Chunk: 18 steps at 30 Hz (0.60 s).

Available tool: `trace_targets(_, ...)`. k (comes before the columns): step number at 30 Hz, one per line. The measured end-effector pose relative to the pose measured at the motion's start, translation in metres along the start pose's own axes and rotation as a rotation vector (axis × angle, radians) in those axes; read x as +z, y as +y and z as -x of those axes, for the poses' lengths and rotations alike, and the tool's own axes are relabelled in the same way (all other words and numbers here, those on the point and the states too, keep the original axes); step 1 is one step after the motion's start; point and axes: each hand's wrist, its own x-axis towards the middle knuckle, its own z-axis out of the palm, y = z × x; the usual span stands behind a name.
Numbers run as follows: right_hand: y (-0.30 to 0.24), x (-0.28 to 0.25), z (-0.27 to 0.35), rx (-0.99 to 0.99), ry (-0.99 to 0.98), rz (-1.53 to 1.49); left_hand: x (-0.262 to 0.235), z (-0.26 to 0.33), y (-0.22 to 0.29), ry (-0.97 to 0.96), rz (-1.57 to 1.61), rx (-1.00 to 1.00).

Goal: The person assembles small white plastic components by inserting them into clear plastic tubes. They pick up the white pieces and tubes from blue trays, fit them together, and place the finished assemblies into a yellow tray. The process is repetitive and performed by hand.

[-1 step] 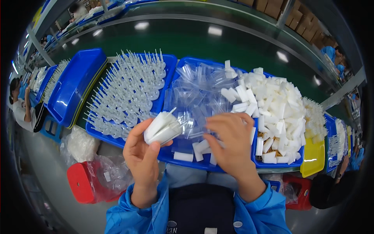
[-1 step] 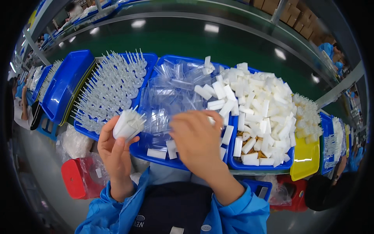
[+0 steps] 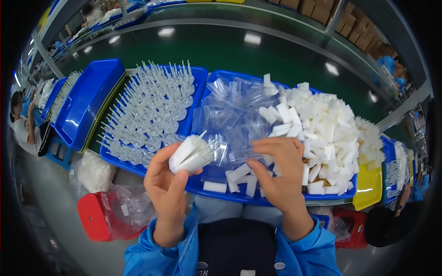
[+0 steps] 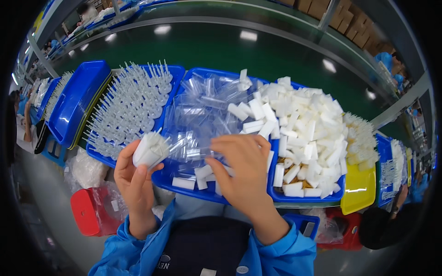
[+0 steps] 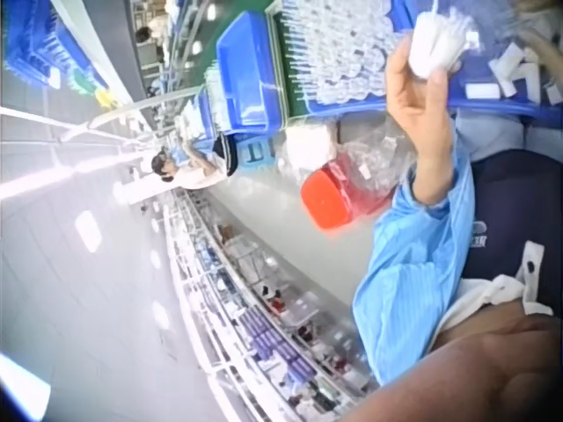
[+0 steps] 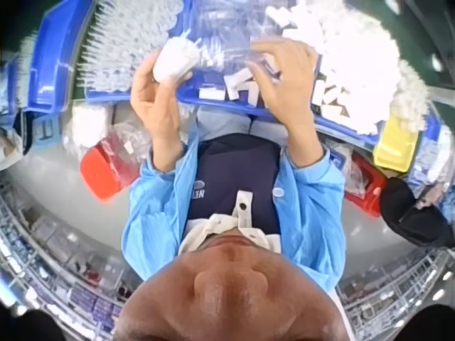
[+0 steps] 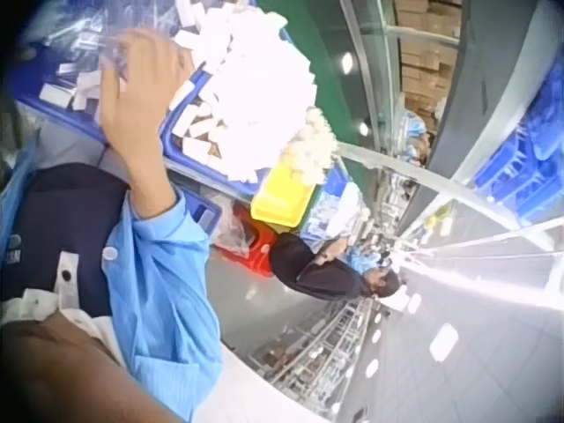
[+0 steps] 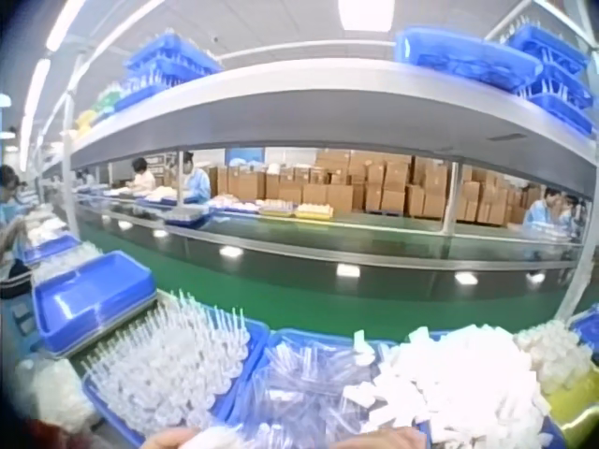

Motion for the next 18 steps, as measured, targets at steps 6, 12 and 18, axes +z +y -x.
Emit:
trace_targets(6,0.015,-0.034,0.022,0.172,0.086,-0.672,0.013,0.008,-0.01,-0.243,-0.195,0.004)
trace_targets(12,0.016,-0.046,0.041,0.229,0.217,-0.593,0.04,0.015,-0.017,-0.391,-0.201,-0.043)
trace_targets(18,0.022,-0.056,0.055,0.218,0.282,-0.49,0.051,0.021,-0.022,-0.418,-0.231,-0.009)
